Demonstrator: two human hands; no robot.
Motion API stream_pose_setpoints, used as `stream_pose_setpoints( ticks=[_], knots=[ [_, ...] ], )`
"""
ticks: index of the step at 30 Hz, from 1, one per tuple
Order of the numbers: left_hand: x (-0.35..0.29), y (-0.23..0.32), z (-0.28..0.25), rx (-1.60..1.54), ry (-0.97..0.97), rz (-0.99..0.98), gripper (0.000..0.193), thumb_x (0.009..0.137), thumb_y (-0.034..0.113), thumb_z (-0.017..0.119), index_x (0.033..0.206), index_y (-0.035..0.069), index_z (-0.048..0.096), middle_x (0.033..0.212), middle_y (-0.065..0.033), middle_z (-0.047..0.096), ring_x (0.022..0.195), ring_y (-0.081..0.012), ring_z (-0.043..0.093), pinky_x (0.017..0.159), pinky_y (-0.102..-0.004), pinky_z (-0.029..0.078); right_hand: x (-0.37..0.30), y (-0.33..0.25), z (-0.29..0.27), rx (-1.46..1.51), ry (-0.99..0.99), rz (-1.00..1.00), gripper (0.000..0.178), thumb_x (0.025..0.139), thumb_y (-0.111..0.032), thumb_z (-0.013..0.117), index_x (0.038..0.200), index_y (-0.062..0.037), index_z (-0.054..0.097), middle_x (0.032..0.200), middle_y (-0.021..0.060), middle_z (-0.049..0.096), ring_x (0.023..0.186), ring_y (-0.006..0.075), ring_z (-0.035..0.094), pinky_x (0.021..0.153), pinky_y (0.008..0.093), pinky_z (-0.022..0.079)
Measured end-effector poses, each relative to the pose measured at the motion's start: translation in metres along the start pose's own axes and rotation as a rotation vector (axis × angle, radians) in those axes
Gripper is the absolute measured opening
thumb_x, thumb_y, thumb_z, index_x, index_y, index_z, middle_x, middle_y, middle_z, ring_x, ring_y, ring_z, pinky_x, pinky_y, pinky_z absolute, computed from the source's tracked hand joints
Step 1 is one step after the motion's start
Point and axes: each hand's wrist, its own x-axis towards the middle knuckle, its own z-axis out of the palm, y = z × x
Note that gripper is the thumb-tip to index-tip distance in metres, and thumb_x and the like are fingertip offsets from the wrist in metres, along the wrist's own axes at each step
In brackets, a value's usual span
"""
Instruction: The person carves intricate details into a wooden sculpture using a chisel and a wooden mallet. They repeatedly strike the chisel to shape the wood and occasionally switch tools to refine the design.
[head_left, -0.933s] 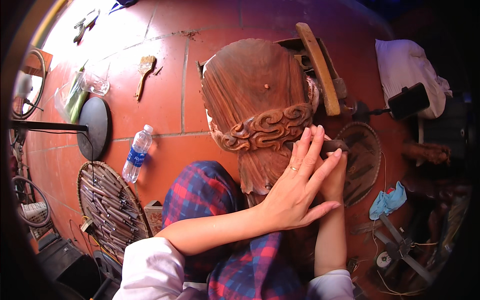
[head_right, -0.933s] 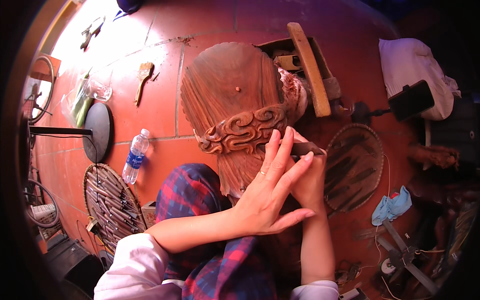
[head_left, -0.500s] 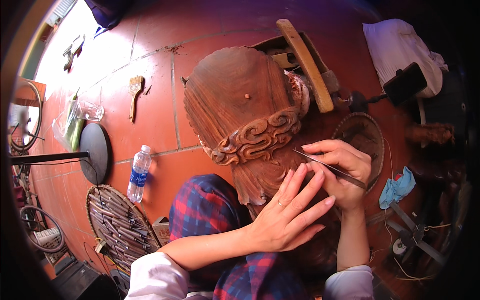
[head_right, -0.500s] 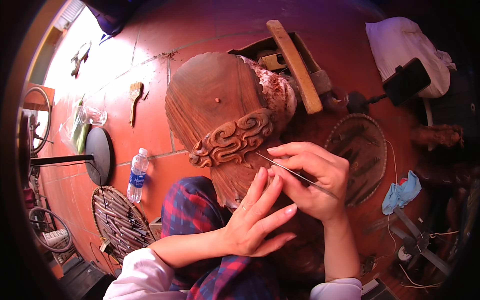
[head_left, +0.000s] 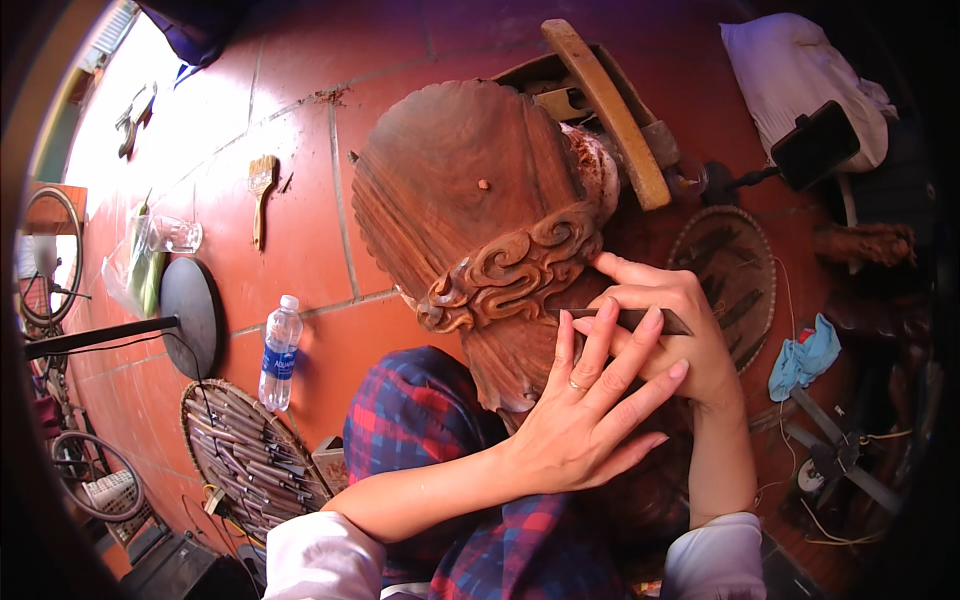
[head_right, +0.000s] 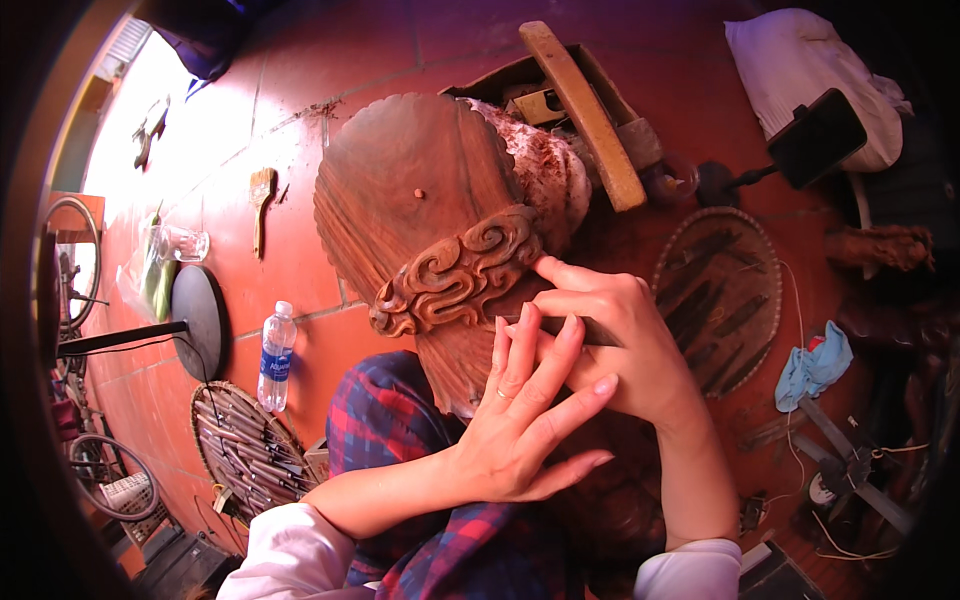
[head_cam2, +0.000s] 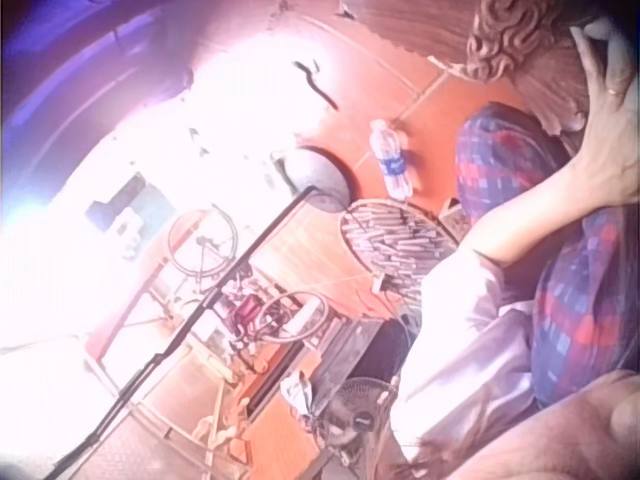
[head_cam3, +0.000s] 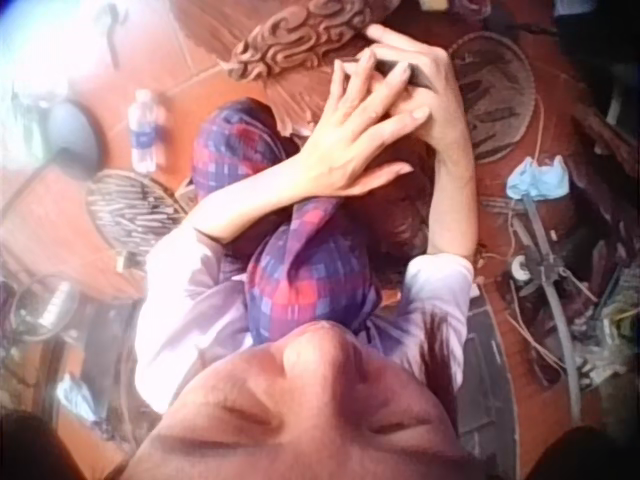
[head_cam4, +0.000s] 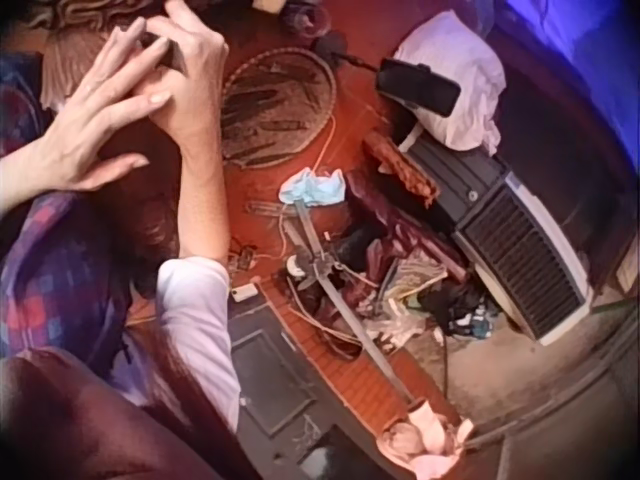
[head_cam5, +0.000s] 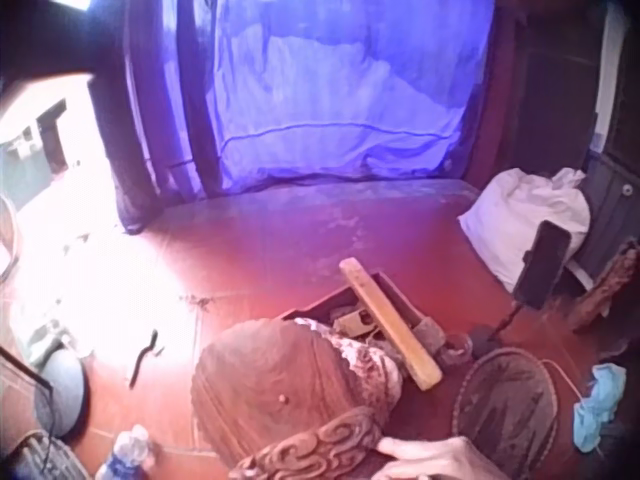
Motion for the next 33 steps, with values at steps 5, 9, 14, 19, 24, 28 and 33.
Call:
stream_pose_setpoints(
  ticks=[5,9,14,19,24,28,33],
  knots=[
    [0.003,-0.007,0.002,-0.051,0.051,0.003,0.072,0.077,0.025,0.079,0.139,0.005,0.047,0.152,-0.0330,0.023,0.141,-0.0556,0.010,0.114,-0.0577,0.017,0.019,-0.020,-0.006,0.095,-0.070,0.102,0.027,0.070,-0.014,0.066,0.093,0.0016,0.067,0.089,0.0232,0.064,0.071,0.0363,0.064,0.062,0.0367,0.050],
    [0.008,-0.008,0.007,-0.050,0.089,0.042,0.078,0.075,0.024,0.080,0.141,0.006,0.042,0.150,-0.0388,0.016,0.139,-0.0585,0.010,0.113,-0.0580,0.019,0.009,-0.005,0.011,-0.119,0.157,-0.289,0.025,0.072,-0.015,0.066,0.090,0.0020,0.067,0.085,0.0208,0.064,0.071,0.0342,0.064,0.062,0.0355,0.051],
    [0.007,-0.011,0.003,-0.089,0.098,0.034,0.083,0.075,0.024,0.081,0.144,0.008,0.037,0.146,-0.0465,0.010,0.137,-0.0615,0.012,0.111,-0.0608,0.020,0.005,-0.016,0.017,-0.040,0.203,-0.034,0.022,0.076,-0.011,0.063,0.094,0.0013,0.063,0.100,0.0269,0.064,0.078,0.0431,0.064,0.065,0.0394,0.054],
    [0.000,-0.005,0.003,-0.103,0.118,-0.005,0.082,0.075,0.023,0.081,0.143,0.007,0.038,0.146,-0.0465,0.009,0.137,-0.0624,0.012,0.111,-0.0618,0.020,0.014,-0.029,0.002,-0.064,0.020,-0.035,0.020,0.075,-0.012,0.064,0.089,0.0014,0.061,0.087,0.0246,0.062,0.071,0.0424,0.061,0.058,0.0409,0.049],
    [0.006,-0.009,0.004,-0.078,0.144,0.015,0.083,0.074,0.022,0.080,0.144,0.006,0.038,0.147,-0.0454,0.008,0.137,-0.0620,0.010,0.111,-0.0611,0.020,0.013,-0.029,0.006,0.010,0.047,0.043,0.016,0.076,-0.008,0.064,0.088,0.0021,0.061,0.080,0.0187,0.060,0.065,0.0368,0.061,0.055,0.0374,0.048],
    [0.009,-0.016,0.003,-0.131,0.118,0.041,0.082,0.076,0.021,0.079,0.144,0.007,0.037,0.149,-0.0424,0.009,0.138,-0.0603,0.011,0.111,-0.0600,0.021,0.003,-0.014,0.021,0.019,0.235,-0.014,0.022,0.077,-0.003,0.063,0.097,0.0063,0.063,0.090,0.0195,0.067,0.078,0.0330,0.068,0.066,0.0336,0.052],
    [0.006,-0.003,0.000,-0.165,0.084,0.004,0.082,0.077,0.021,0.078,0.145,0.007,0.035,0.150,-0.0405,0.009,0.139,-0.0593,0.011,0.112,-0.0578,0.022,-0.004,-0.021,0.013,-0.030,0.153,0.052,0.024,0.078,-0.002,0.063,0.099,0.0084,0.064,0.098,0.0227,0.068,0.087,0.0327,0.069,0.074,0.0341,0.053]
  ],
)
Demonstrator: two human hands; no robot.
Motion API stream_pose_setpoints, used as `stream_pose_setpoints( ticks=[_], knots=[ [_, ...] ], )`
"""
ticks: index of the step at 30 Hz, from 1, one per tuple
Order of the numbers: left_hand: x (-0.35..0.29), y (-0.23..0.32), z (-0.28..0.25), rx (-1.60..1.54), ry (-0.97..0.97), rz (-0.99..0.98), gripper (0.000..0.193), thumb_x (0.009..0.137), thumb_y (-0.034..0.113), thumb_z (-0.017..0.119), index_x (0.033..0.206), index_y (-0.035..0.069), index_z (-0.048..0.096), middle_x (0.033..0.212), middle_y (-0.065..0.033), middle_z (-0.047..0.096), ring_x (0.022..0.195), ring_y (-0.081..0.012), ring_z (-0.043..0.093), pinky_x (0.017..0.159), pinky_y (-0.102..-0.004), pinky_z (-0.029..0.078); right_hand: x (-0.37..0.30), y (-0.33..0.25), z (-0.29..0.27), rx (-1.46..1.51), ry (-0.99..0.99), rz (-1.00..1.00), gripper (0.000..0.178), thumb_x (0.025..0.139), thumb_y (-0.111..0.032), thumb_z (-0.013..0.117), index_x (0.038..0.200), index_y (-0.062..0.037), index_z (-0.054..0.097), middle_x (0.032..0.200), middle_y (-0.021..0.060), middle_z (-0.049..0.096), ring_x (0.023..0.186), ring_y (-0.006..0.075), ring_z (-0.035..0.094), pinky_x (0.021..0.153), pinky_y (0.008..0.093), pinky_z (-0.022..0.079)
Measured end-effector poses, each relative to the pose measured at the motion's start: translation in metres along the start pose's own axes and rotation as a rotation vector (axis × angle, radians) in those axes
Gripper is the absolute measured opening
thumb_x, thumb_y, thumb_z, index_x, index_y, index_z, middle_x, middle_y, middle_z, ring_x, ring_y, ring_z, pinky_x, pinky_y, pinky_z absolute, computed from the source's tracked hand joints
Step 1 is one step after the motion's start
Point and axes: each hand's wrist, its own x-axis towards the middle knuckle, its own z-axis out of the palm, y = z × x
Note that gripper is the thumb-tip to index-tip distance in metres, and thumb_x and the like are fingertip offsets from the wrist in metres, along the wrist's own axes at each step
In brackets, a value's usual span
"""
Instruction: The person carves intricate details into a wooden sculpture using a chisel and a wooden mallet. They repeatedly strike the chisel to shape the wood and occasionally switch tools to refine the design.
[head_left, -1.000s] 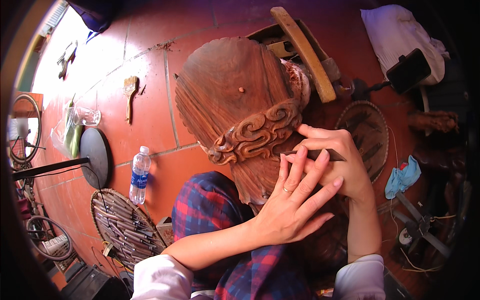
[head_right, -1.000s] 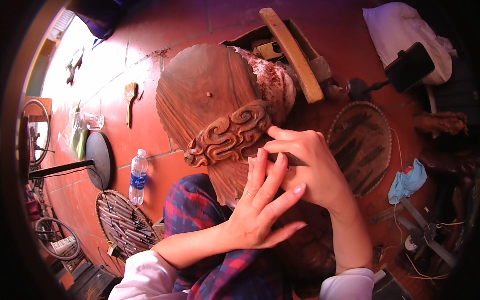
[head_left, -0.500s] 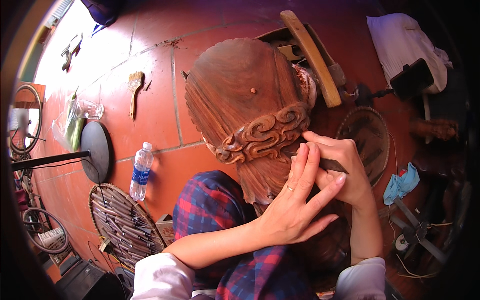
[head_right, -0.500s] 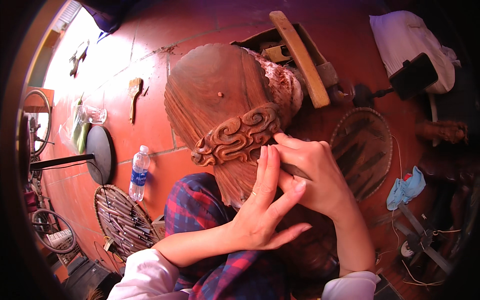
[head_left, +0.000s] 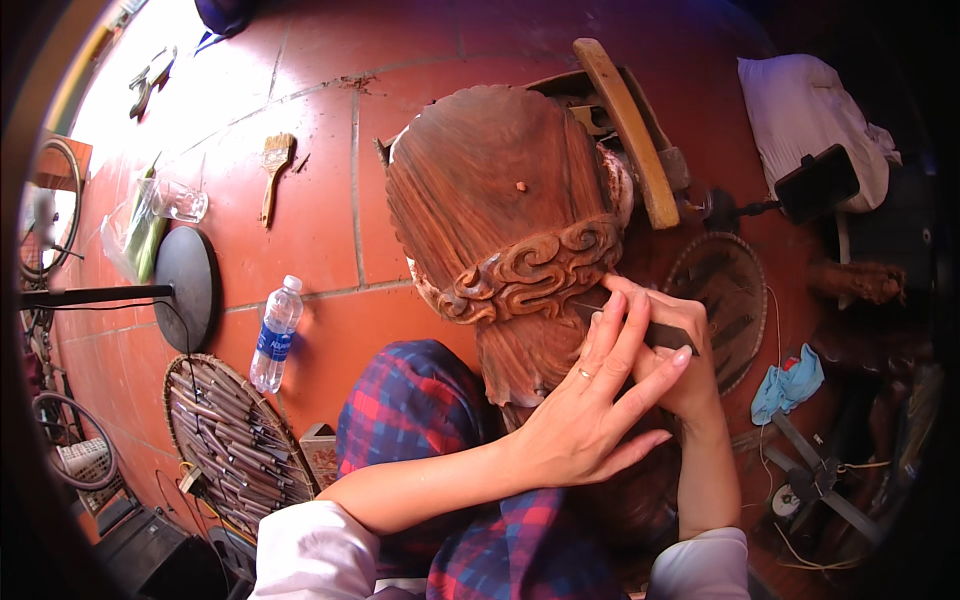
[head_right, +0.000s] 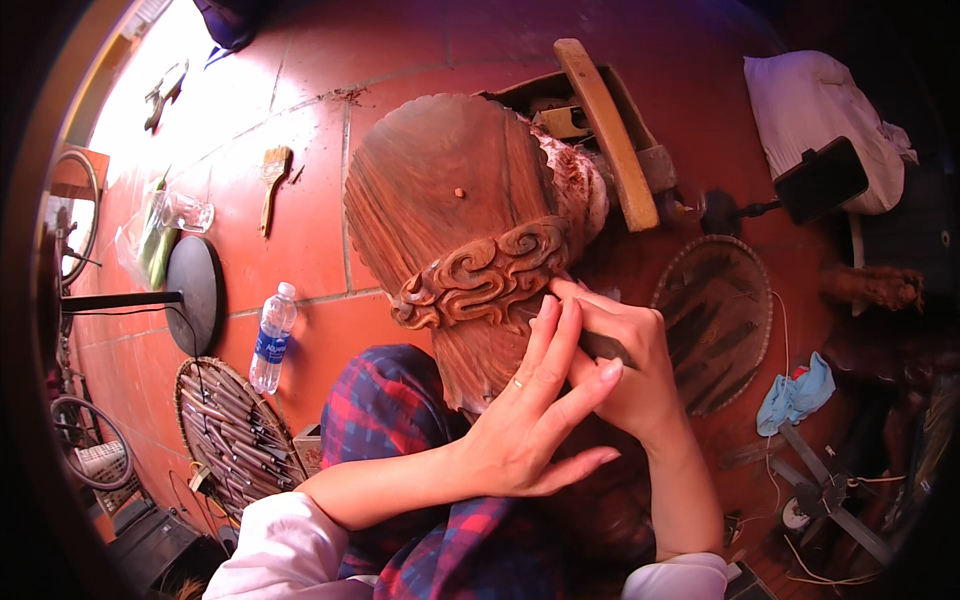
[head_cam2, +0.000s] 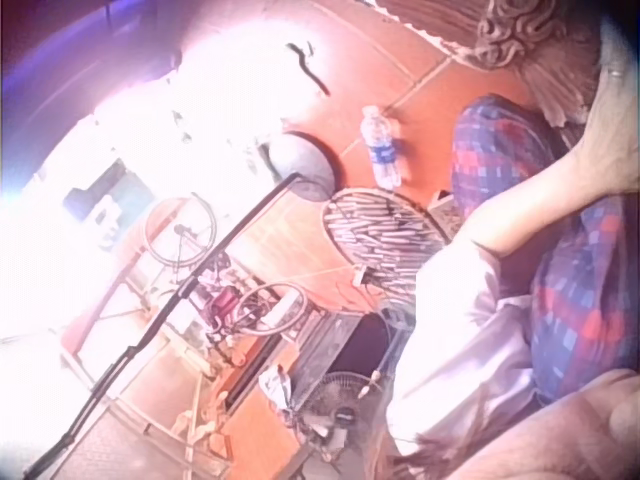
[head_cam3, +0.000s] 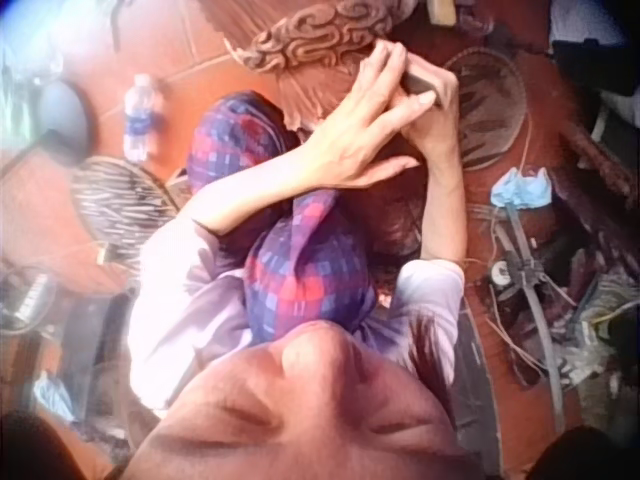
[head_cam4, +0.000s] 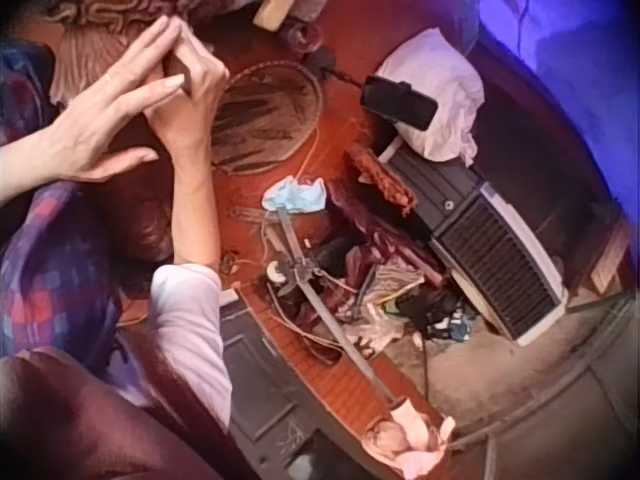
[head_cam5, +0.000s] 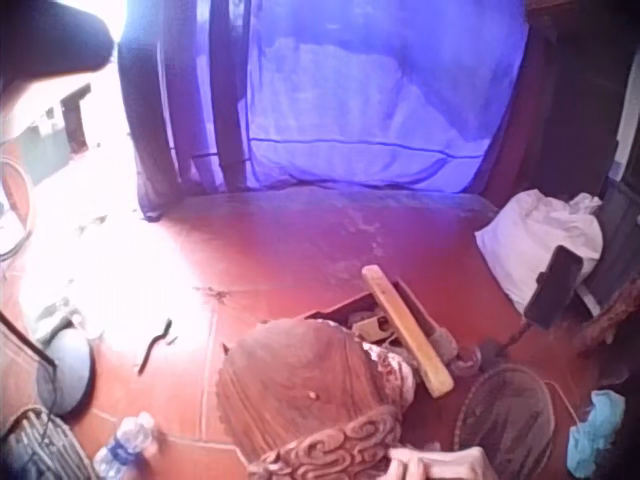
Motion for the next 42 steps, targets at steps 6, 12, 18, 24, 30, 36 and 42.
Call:
stream_pose_setpoints(
  ticks=[6,12,18,24,30,36,42],
  knots=[
    [0.005,-0.008,-0.002,0.059,0.015,-0.023,0.085,0.076,0.022,0.079,0.146,0.006,0.033,0.151,-0.0406,0.007,0.140,-0.0581,0.009,0.113,-0.0562,0.020,0.012,-0.007,0.000,0.131,-0.028,0.059,0.020,0.079,-0.002,0.065,0.096,0.0068,0.066,0.089,0.0176,0.070,0.079,0.0271,0.071,0.067,0.0323,0.053],
    [0.008,-0.001,-0.004,0.052,-0.065,-0.006,0.082,0.076,0.023,0.079,0.144,0.004,0.036,0.151,-0.0381,0.013,0.141,-0.0546,0.014,0.113,-0.0561,0.022,-0.002,0.007,0.002,0.164,0.056,0.049,0.023,0.081,-0.009,0.065,0.099,0.0053,0.067,0.099,0.0177,0.071,0.091,0.0300,0.070,0.089,0.0375,0.053],
    [-0.013,0.015,-0.003,0.078,-0.059,0.136,0.071,0.078,0.032,0.079,0.136,0.006,0.049,0.145,-0.0257,0.040,0.138,-0.0489,0.029,0.111,-0.0596,0.025,-0.021,-0.001,-0.003,-0.037,0.307,-0.179,0.017,0.081,-0.017,0.069,0.076,-0.0012,0.063,0.081,0.0116,0.069,0.076,0.0289,0.070,0.073,0.0403,0.057],
    [-0.004,0.011,-0.002,0.132,-0.131,0.050,0.074,0.077,0.037,0.079,0.138,0.008,0.048,0.150,-0.0252,0.034,0.142,-0.0508,0.019,0.112,-0.0642,0.012,-0.003,0.010,-0.011,0.161,0.077,-0.084,0.014,0.078,-0.011,0.069,0.082,0.0015,0.064,0.109,0.0197,0.064,0.103,0.0310,0.065,0.092,0.0420,0.050],
    [0.000,0.008,-0.006,0.177,-0.166,-0.045,0.077,0.078,0.041,0.077,0.140,0.009,0.046,0.152,-0.0295,0.025,0.143,-0.0515,0.010,0.113,-0.0621,0.008,0.009,0.016,-0.008,0.269,-0.097,0.013,0.021,0.073,-0.007,0.070,0.091,0.0030,0.065,0.110,0.0221,0.060,0.092,0.0309,0.064,0.081,0.0350,0.050],
    [0.000,0.007,-0.010,0.132,-0.144,-0.065,0.077,0.077,0.037,0.079,0.140,0.006,0.046,0.151,-0.0331,0.024,0.143,-0.0520,0.011,0.114,-0.0596,0.012,0.020,0.018,-0.008,0.231,-0.116,-0.014,0.026,0.067,-0.005,0.070,0.091,0.0030,0.065,0.098,0.0182,0.058,0.084,0.0296,0.062,0.075,0.0339,0.050],
    [0.004,0.003,-0.008,0.109,-0.119,-0.070,0.075,0.078,0.033,0.078,0.139,0.005,0.046,0.151,-0.0330,0.024,0.142,-0.0529,0.012,0.114,-0.0573,0.015,0.022,0.017,-0.008,0.231,-0.097,0.005,0.023,0.066,-0.003,0.067,0.088,0.0040,0.065,0.093,0.0179,0.057,0.078,0.0293,0.061,0.068,0.0330,0.048]
  ],
)
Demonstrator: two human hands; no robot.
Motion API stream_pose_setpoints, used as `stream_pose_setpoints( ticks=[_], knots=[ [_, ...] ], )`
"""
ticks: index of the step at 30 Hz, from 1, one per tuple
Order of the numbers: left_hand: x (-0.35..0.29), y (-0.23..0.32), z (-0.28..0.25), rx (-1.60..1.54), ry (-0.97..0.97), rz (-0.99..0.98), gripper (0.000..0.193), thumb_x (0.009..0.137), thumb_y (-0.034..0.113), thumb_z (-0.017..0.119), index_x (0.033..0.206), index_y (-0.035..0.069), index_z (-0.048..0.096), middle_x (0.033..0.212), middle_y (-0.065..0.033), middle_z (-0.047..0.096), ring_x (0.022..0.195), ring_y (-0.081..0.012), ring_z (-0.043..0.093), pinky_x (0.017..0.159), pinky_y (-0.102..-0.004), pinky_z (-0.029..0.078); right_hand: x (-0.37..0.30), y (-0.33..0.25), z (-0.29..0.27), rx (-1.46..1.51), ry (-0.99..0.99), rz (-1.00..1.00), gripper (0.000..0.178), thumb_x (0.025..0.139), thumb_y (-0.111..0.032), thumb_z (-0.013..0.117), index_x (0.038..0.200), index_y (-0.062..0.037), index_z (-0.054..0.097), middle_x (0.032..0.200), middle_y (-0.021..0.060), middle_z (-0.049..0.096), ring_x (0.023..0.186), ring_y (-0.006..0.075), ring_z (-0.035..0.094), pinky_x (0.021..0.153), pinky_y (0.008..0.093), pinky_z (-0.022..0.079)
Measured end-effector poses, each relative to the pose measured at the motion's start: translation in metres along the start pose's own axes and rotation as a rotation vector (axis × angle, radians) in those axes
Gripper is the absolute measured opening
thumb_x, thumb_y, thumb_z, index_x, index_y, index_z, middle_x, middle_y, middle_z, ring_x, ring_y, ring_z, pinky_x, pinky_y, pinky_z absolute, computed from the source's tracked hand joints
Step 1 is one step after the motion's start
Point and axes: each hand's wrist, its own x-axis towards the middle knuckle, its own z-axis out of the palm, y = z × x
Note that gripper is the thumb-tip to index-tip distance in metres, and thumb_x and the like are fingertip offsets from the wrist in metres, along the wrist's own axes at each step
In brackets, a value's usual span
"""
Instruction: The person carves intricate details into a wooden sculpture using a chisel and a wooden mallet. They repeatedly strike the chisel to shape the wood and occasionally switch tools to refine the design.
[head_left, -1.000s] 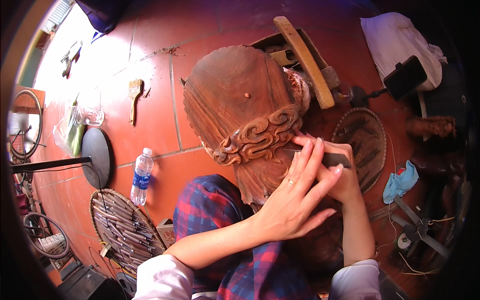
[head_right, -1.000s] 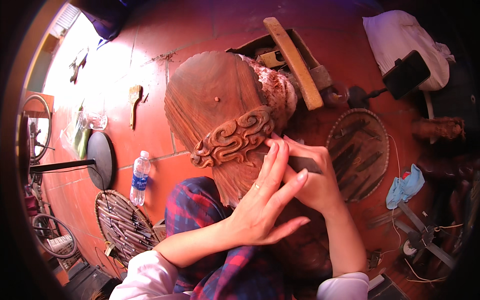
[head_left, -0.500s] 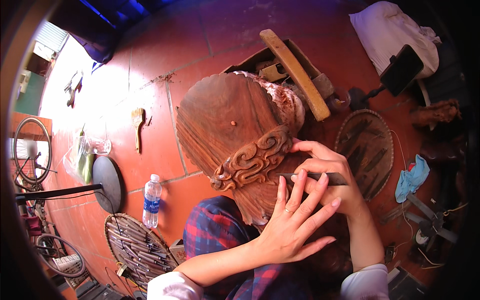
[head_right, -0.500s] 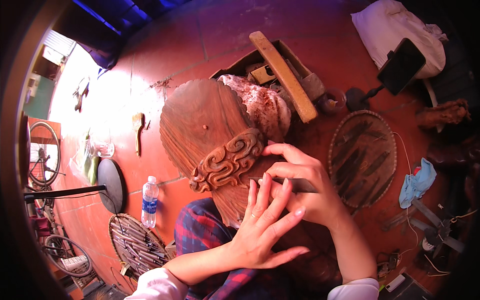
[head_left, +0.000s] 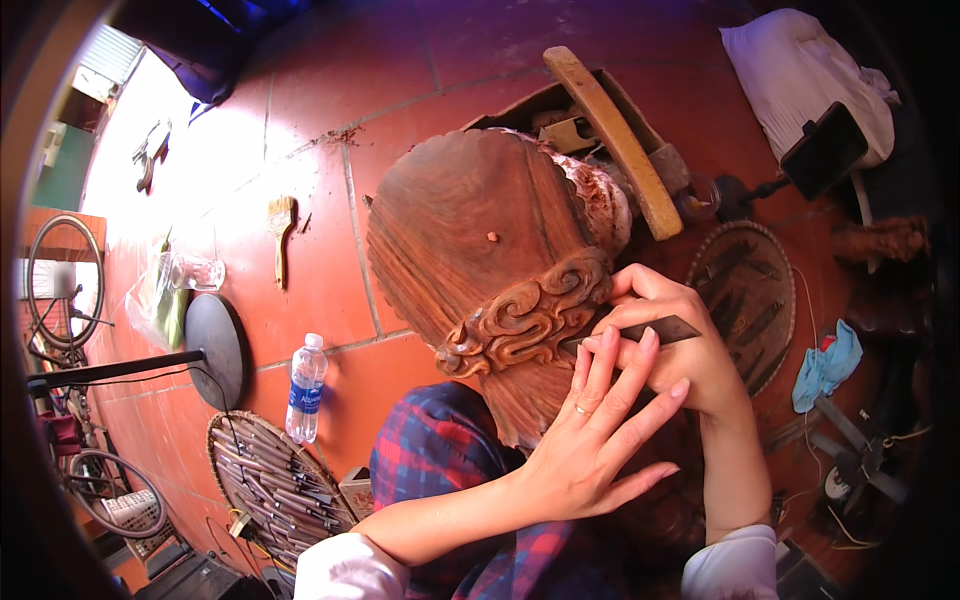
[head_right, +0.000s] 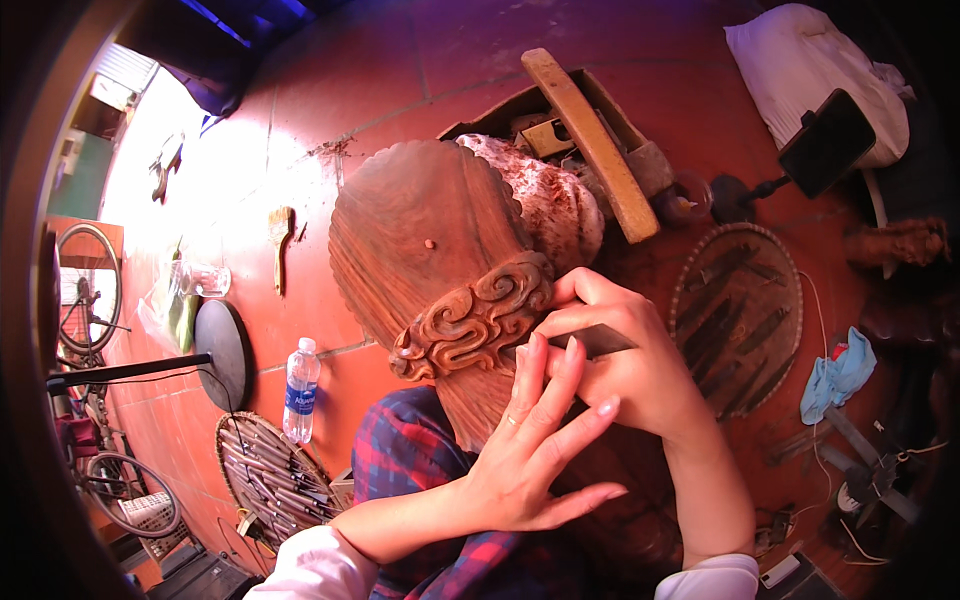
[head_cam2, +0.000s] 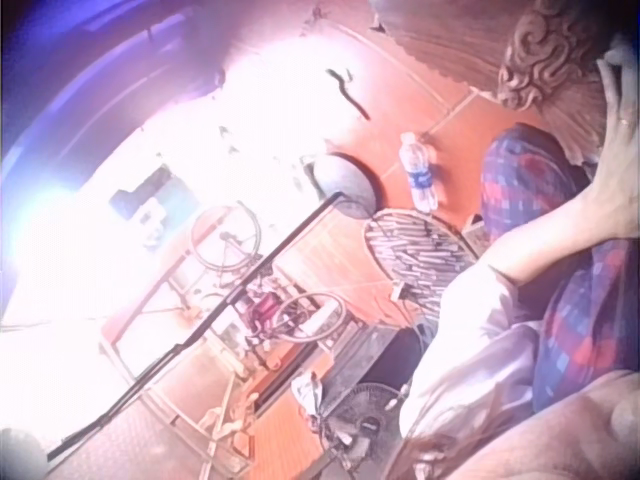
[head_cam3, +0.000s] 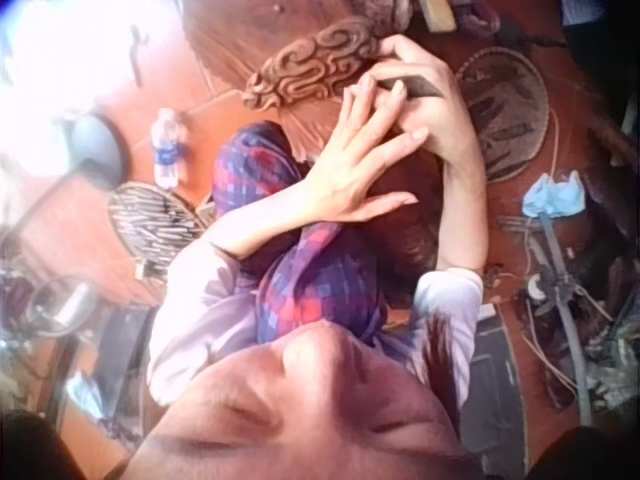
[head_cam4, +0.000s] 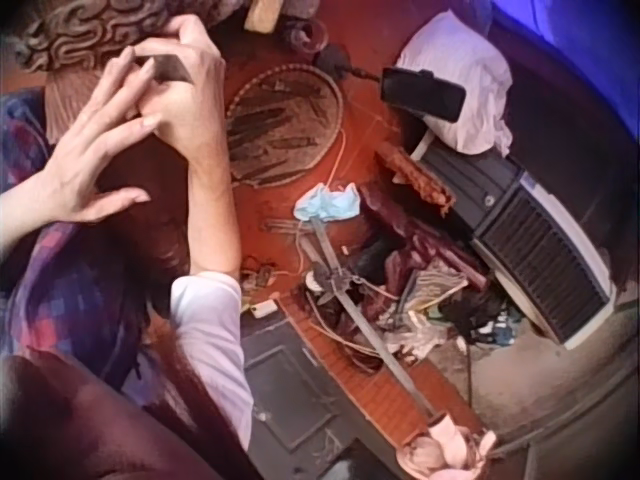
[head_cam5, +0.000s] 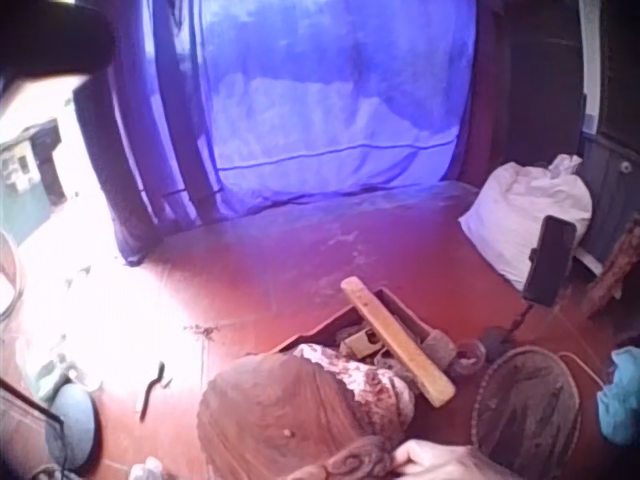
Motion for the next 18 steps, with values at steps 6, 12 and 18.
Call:
stream_pose_setpoints(
  ticks=[6,12,18],
  knots=[
    [0.009,-0.004,0.002,-0.007,0.033,-0.007,0.075,0.078,0.031,0.078,0.141,0.004,0.045,0.152,-0.0309,0.024,0.142,-0.0538,0.009,0.114,-0.0556,0.016,0.000,-0.013,0.011,-0.036,0.081,0.038,0.019,0.074,-0.009,0.070,0.086,0.0042,0.063,0.090,0.0167,0.059,0.075,0.0240,0.059,0.064,0.0334,0.048],
    [0.005,-0.001,-0.003,-0.017,-0.025,-0.009,0.075,0.080,0.031,0.076,0.143,0.008,0.043,0.154,-0.0268,0.021,0.143,-0.0506,0.010,0.115,-0.0553,0.018,-0.007,-0.004,0.010,-0.090,0.094,-0.060,0.018,0.077,-0.012,0.069,0.087,0.0034,0.065,0.091,0.0177,0.061,0.076,0.0241,0.062,0.067,0.0318,0.049],
    [0.014,-0.004,-0.004,-0.054,-0.004,-0.049,0.076,0.080,0.030,0.075,0.144,0.008,0.041,0.155,-0.0277,0.018,0.144,-0.0507,0.007,0.114,-0.0556,0.018,-0.002,-0.007,0.014,-0.176,0.134,0.030,0.017,0.076,-0.012,0.073,0.084,0.0019,0.067,0.088,0.0121,0.062,0.068,0.0201,0.061,0.059,0.0319,0.047]
  ],
)
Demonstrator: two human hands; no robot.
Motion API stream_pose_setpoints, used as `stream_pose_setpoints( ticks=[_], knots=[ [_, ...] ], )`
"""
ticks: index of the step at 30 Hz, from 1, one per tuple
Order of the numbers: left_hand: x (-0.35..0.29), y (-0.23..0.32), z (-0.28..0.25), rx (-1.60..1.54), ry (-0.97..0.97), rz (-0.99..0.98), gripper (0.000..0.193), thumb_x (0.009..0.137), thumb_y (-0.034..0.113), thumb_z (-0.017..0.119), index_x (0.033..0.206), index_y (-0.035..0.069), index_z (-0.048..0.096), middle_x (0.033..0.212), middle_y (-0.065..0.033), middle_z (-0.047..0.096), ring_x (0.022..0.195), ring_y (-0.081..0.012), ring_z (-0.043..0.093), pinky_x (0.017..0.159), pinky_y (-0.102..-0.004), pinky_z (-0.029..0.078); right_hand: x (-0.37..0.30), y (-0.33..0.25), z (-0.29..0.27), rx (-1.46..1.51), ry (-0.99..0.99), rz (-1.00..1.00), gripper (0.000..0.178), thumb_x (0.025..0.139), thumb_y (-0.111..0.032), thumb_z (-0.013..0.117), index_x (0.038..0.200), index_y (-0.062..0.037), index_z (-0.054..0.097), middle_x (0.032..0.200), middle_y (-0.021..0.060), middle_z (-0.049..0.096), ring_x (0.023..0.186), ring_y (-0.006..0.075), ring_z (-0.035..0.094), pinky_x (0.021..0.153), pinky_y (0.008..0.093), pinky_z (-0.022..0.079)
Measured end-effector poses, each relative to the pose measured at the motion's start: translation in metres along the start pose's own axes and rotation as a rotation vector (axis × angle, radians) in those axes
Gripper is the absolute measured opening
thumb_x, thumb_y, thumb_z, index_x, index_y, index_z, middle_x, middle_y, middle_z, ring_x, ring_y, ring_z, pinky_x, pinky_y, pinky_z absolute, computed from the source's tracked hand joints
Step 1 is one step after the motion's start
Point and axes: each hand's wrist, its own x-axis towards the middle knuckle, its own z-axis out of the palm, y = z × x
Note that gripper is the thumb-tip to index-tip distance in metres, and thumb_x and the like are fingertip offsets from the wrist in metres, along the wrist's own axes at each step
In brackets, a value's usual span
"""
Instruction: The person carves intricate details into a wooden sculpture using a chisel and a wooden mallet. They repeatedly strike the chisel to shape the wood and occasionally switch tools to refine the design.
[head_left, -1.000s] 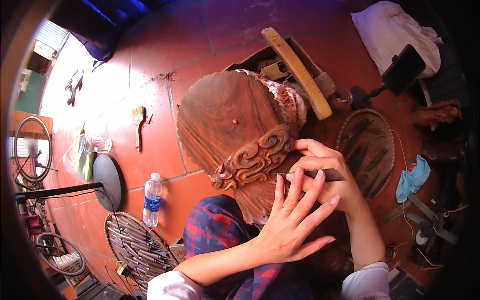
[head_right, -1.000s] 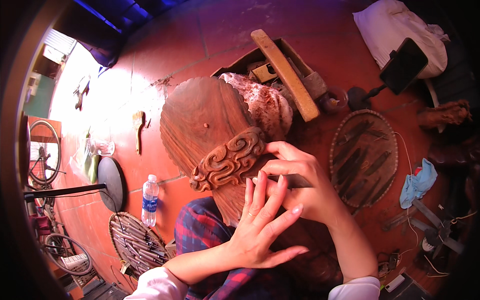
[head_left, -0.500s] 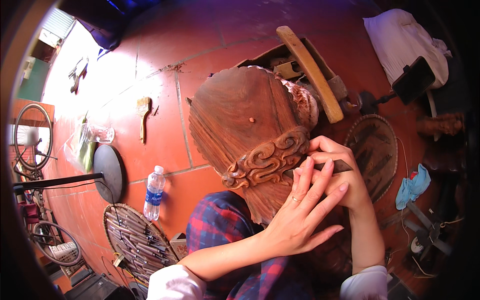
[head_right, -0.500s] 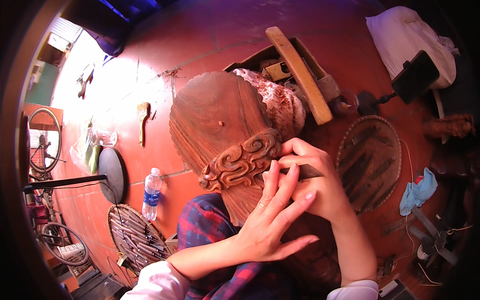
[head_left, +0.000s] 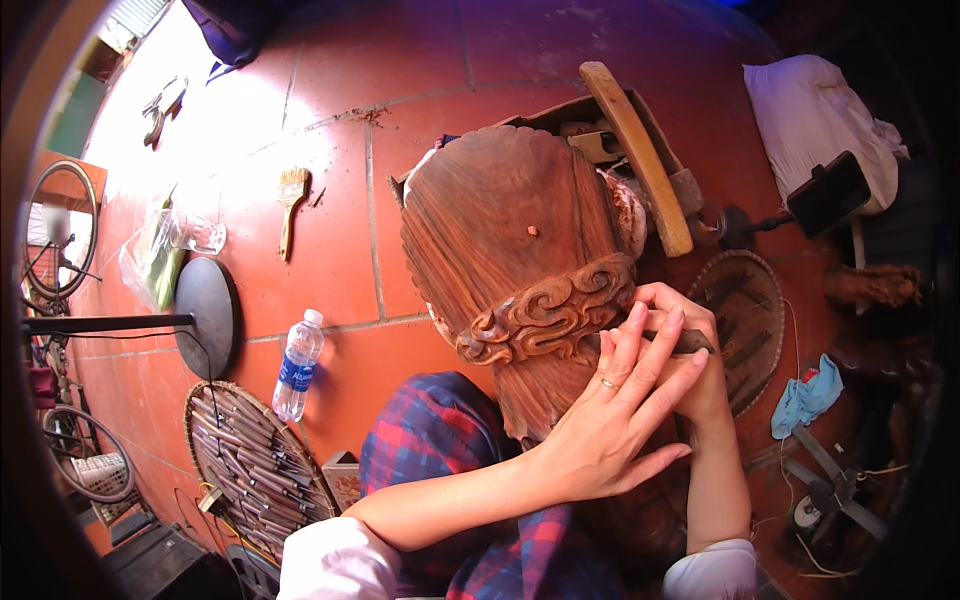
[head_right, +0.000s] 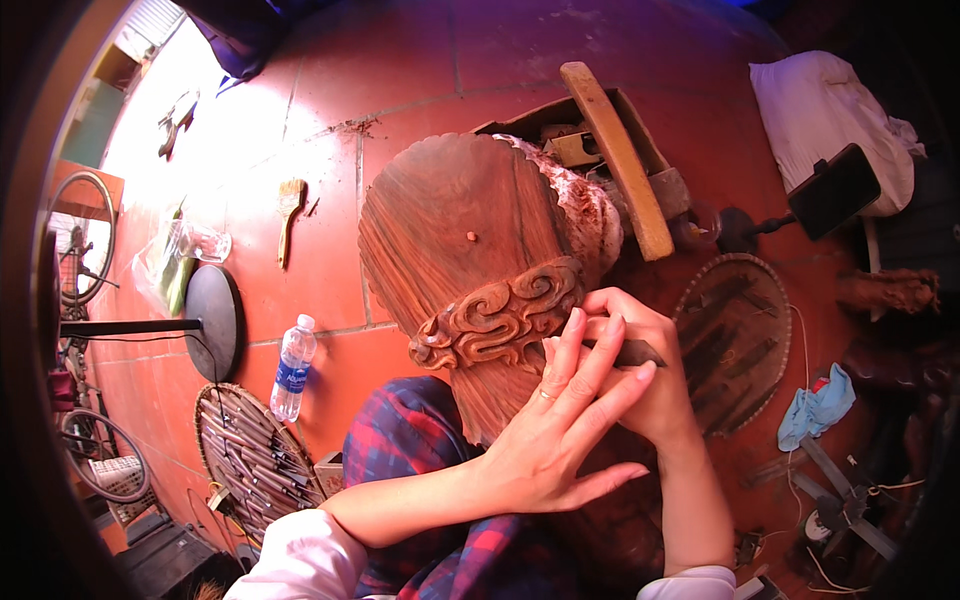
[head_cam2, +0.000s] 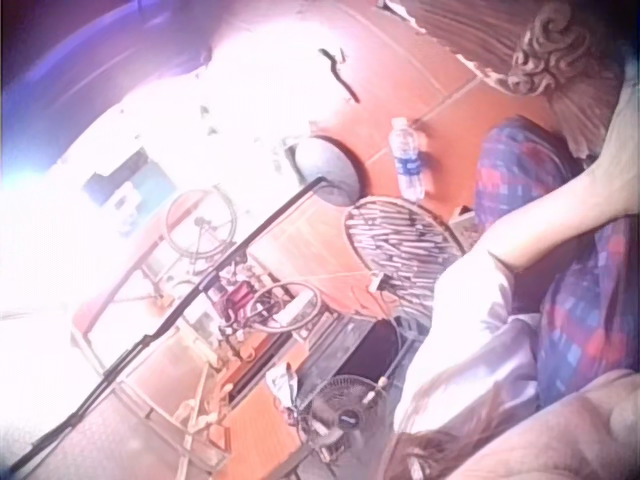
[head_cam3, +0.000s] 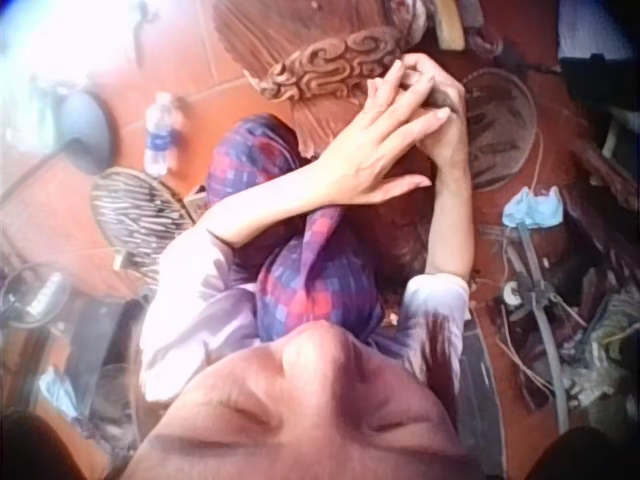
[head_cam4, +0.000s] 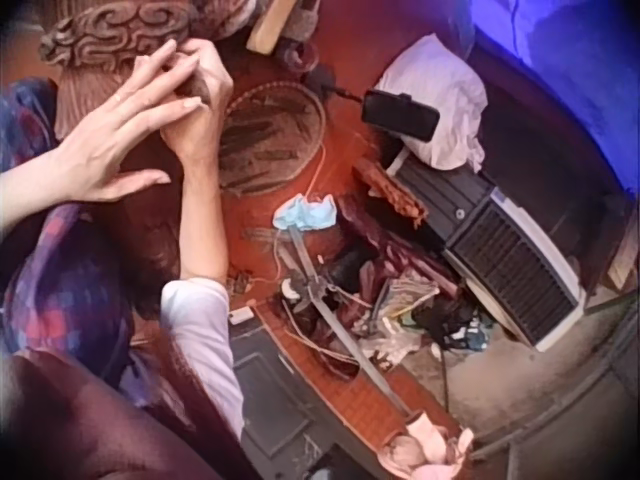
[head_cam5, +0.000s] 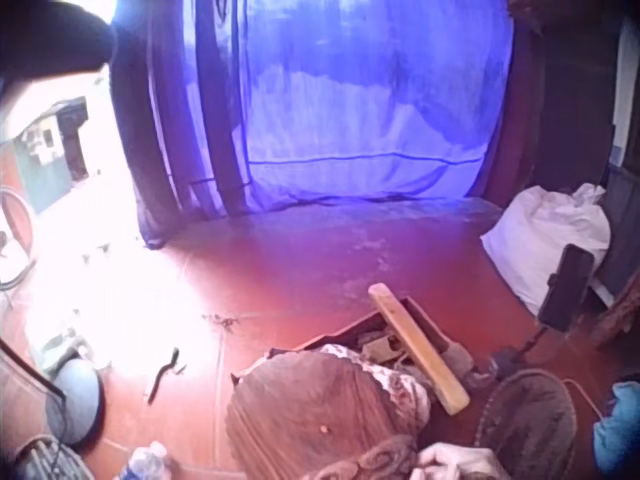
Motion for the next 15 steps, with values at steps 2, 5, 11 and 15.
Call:
stream_pose_setpoints(
  ticks=[2,5,11,15],
  knots=[
    [0.000,-0.003,0.002,0.041,-0.025,0.038,0.079,0.079,0.031,0.075,0.145,0.009,0.039,0.155,-0.0285,0.014,0.144,-0.0514,0.007,0.114,-0.0561,0.018,-0.006,0.006,0.005,0.106,0.112,0.030,0.018,0.077,-0.012,0.072,0.086,0.0025,0.067,0.089,0.0135,0.064,0.069,0.0214,0.062,0.061,0.0316,0.049],
    [0.001,-0.001,0.001,0.036,-0.074,0.048,0.079,0.079,0.032,0.075,0.145,0.009,0.039,0.155,-0.0300,0.013,0.143,-0.0521,0.006,0.114,-0.0564,0.017,-0.012,0.008,0.004,0.069,0.096,0.061,0.020,0.076,-0.013,0.071,0.088,0.0029,0.066,0.093,0.0151,0.065,0.073,0.0235,0.063,0.063,0.0322,0.050],
    [0.007,0.000,-0.002,-0.027,-0.064,-0.005,0.078,0.081,0.031,0.074,0.146,0.007,0.037,0.156,-0.0301,0.009,0.144,-0.0499,0.003,0.115,-0.0558,0.014,0.001,0.004,-0.005,0.110,-0.004,0.087,0.018,0.077,-0.012,0.070,0.085,0.0039,0.064,0.090,0.0121,0.062,0.076,0.0162,0.061,0.064,0.0306,0.049],
    [-0.002,0.016,-0.001,-0.022,-0.079,-0.013,0.080,0.081,0.032,0.074,0.146,0.005,0.035,0.155,-0.0313,0.008,0.144,-0.0510,0.003,0.115,-0.0557,0.014,-0.005,0.010,-0.009,0.093,-0.046,-0.002,0.019,0.076,-0.009,0.071,0.086,0.0060,0.064,0.092,0.0122,0.062,0.080,0.0176,0.062,0.073,0.0311,0.050]
  ],
)
